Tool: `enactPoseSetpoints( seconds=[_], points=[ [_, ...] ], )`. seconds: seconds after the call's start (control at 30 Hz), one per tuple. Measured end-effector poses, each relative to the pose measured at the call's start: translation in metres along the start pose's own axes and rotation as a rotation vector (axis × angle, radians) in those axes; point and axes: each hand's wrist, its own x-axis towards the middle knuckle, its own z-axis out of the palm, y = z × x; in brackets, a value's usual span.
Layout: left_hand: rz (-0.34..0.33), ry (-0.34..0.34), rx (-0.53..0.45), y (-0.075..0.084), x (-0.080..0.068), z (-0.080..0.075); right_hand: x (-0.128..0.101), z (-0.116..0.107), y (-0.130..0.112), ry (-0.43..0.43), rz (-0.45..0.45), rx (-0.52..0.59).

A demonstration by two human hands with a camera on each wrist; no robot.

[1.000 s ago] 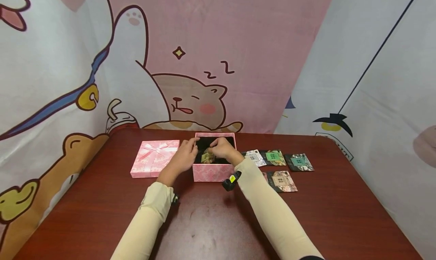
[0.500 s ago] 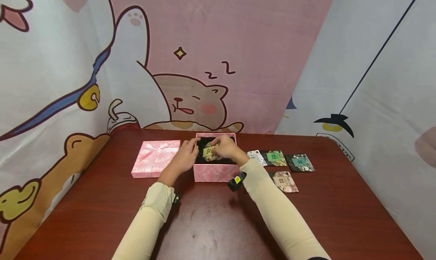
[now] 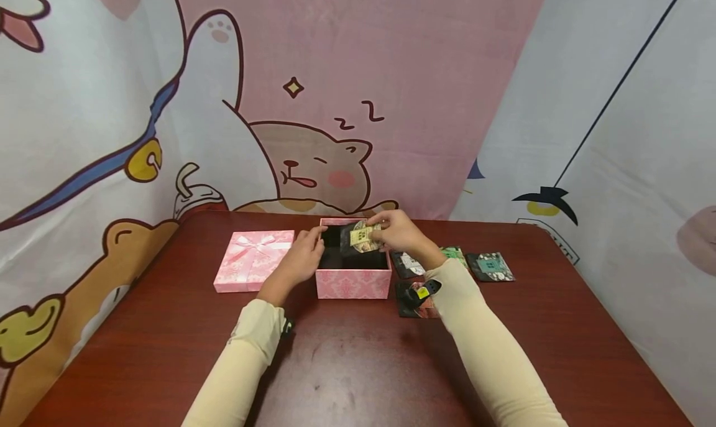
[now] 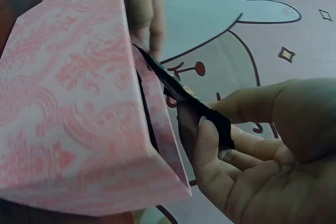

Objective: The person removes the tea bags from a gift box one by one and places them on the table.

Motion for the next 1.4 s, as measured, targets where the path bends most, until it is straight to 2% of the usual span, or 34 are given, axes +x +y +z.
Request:
enactPoseSetpoints(
  seconds=[0.13, 0.37, 0.7, 1.07, 1.4],
  points=[
    [-0.016, -0.016, -0.003, -0.001, 0.002, 0.000, -0.009, -0.013, 0.002, -0.001, -0.001, 0.046],
    [-0.019, -0.017, -0.009, -0.001, 0.001, -0.003, -0.026, -0.038, 0.014, 0.002, 0.039, 0.055],
    [-0.027, -0.016, -0.005, 0.000, 0.000, -0.006, -0.054, -0.080, 0.046, 0.024, 0.073, 0.060],
    [-0.037, -0.028, -0.005, -0.002, 0.000, -0.003, -0.079, -0.102, 0.075, 0.046, 0.105, 0.092],
    [-0.030, -0.026, -0.004, 0.002, 0.000, -0.002, -0.111, -0.131, 0.102, 0.103, 0.169, 0.050]
  ],
)
